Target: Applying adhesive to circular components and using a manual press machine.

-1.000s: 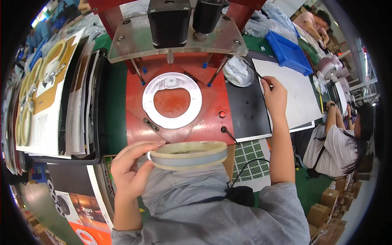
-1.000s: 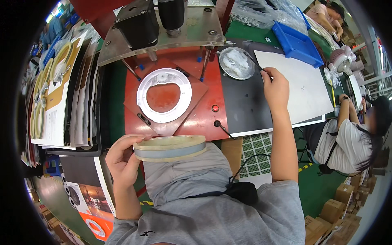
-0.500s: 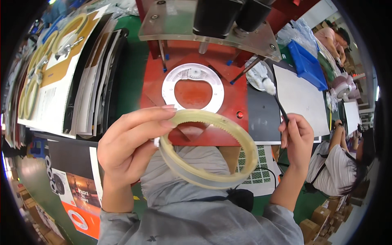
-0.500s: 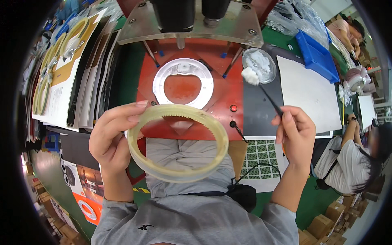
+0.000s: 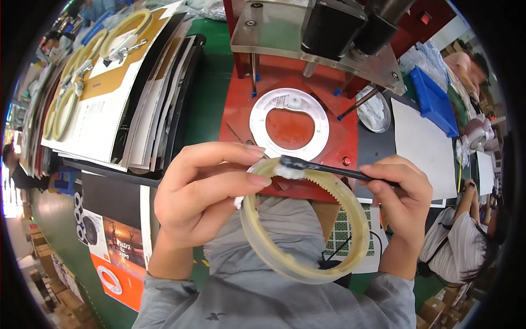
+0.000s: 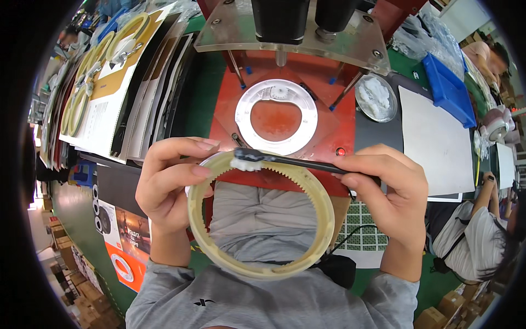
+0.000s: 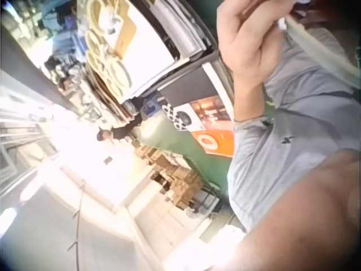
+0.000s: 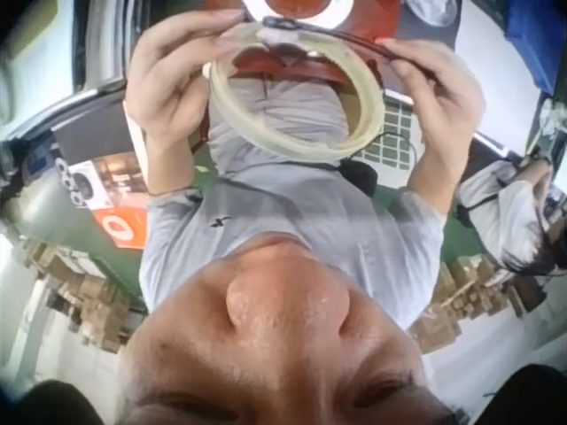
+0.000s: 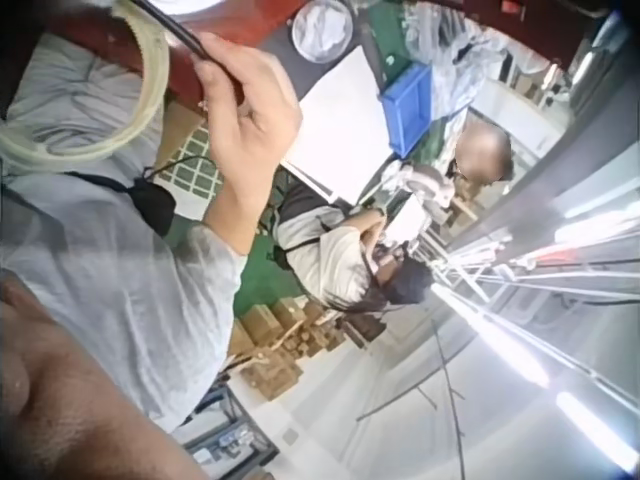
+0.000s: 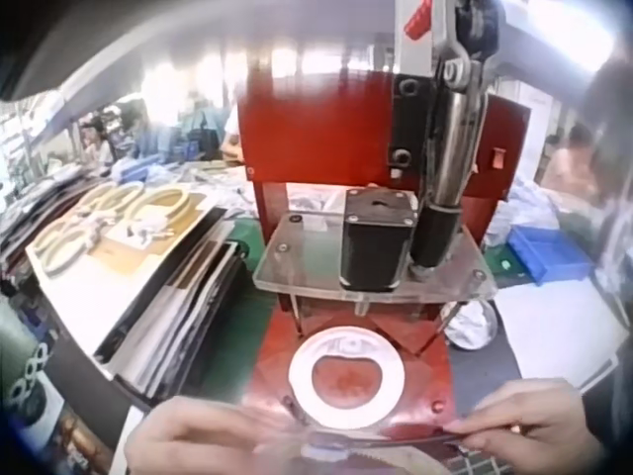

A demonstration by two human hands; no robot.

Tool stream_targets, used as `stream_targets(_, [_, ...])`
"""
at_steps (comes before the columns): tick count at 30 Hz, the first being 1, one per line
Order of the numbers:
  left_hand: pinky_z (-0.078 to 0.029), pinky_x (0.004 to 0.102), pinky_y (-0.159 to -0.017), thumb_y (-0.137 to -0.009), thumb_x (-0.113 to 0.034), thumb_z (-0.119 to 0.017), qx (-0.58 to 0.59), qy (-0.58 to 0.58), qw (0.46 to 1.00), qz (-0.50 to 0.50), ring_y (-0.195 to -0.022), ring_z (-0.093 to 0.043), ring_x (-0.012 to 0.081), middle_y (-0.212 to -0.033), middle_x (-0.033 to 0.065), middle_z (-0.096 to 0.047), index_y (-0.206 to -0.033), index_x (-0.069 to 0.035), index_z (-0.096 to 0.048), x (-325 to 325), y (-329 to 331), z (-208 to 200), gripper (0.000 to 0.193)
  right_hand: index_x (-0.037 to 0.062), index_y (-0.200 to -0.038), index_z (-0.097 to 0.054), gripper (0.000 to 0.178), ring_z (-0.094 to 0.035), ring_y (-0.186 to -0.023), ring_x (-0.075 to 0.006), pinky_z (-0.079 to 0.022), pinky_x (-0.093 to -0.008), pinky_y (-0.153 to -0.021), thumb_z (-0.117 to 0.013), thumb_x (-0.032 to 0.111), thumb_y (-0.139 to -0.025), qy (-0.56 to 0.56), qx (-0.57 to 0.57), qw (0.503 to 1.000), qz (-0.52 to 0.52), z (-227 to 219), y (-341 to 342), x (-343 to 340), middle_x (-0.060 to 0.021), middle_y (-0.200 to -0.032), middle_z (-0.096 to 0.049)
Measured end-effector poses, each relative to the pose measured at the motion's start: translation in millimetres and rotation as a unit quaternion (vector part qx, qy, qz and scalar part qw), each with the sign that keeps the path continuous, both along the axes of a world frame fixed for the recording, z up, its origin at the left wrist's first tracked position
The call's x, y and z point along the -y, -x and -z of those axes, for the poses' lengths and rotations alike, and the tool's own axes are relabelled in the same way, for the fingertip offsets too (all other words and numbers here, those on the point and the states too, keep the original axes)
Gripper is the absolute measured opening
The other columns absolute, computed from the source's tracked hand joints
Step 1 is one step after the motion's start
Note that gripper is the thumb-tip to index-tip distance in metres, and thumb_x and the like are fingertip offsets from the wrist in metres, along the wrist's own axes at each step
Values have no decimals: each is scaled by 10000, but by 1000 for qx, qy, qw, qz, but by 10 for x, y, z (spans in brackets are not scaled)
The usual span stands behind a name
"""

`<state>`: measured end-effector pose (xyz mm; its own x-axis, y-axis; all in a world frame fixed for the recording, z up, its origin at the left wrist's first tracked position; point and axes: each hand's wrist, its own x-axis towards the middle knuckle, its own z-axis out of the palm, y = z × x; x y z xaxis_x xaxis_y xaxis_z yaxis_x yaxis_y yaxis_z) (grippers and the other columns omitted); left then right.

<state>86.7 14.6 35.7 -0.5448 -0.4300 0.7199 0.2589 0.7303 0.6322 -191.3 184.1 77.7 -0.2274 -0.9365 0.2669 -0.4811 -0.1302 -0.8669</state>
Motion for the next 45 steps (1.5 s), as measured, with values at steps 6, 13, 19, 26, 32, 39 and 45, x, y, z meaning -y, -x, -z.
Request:
stream_targets(6, [-641, 413, -939, -744, 191, -675, -20, -35, 999, -19, -1123, -735, 384, -1241, 265, -674, -1074, 75, -731, -56, -76, 16, 354, -17, -1056, -788, 294, -691, -734, -224, -520, -307, -613, -777, -119, -781, 91, -194, 976, -24, -79, -112, 102, -134, -896, -739])
stream_targets(13, [-639, 414, -883, -742, 110, -725, 73, 95, 993, -20, -1019, -768, 377, -1084, 227, -759, -1056, 75, -727, -26, -89, -132, 315, -16, -1017, -773, 303, -661, -688, -250, -450, -354, -569, -777, 58, -723, -45, -453, 889, -60, -852, -134, -178, -100, -840, -693])
stream_targets(19, [-641, 397, -834, -755, -67, -789, 125, 226, 963, 79, -978, -742, 353, -1075, 183, -731, -1061, 36, -738, -101, 80, -217, 327, 8, -951, -792, 269, -675, -638, -207, -427, -357, -544, -760, 158, -731, -204, -439, 865, -127, -1155, -142, -235, -59, -748, -687])
stream_targets(26, [-655, 398, -833, -756, -57, -801, 152, 275, 947, 59, -998, -748, 336, -1073, 135, -732, -1027, -14, -748, -271, -34, -245, 279, -14, -970, -818, 227, -719, -599, -218, -514, -318, -534, -776, 209, -976, -226, -115, 903, -347, -727, 647, 145, -111, -742, -742])
stream_targets(32, [-634, 424, -833, -756, -12, -782, 129, 140, 982, -7, -998, -758, 366, -1067, 165, -745, -1066, 11, -733, -75, -212, -121, 315, 11, -1293, -687, 276, -416, -585, -1, -320, -172, -533, -607, 199, -1107, -83, 179, 963, 184, 413, 1305, -537, -37, -951, -709])
stream_targets(39, [-617, 422, -855, -676, 129, -673, 125, 60, 990, -20, -969, -735, 358, -1073, 214, -736, -1084, 55, -724, -65, -215, -30, 418, 2, -1230, -719, 211, -690, -905, -142, -556, -295, -804, -669, 99, -1049, -62, -69, 921, 378, 1426, 1219, -450, -81, -1004, -758])
stream_targets(45, [-576, 374, -801, -678, 88, -710, 139, -2, 988, -65, -941, -701, 315, -1053, 190, -725, -1116, 43, -749, -41, -206, -9, 441, 9, -1159, -723, 168, -685, -933, -242, -543, -357, -905, -694, 26, -994, -20, -280, 890, 359, 1384, 1018, -465, -116, -1066, -698])
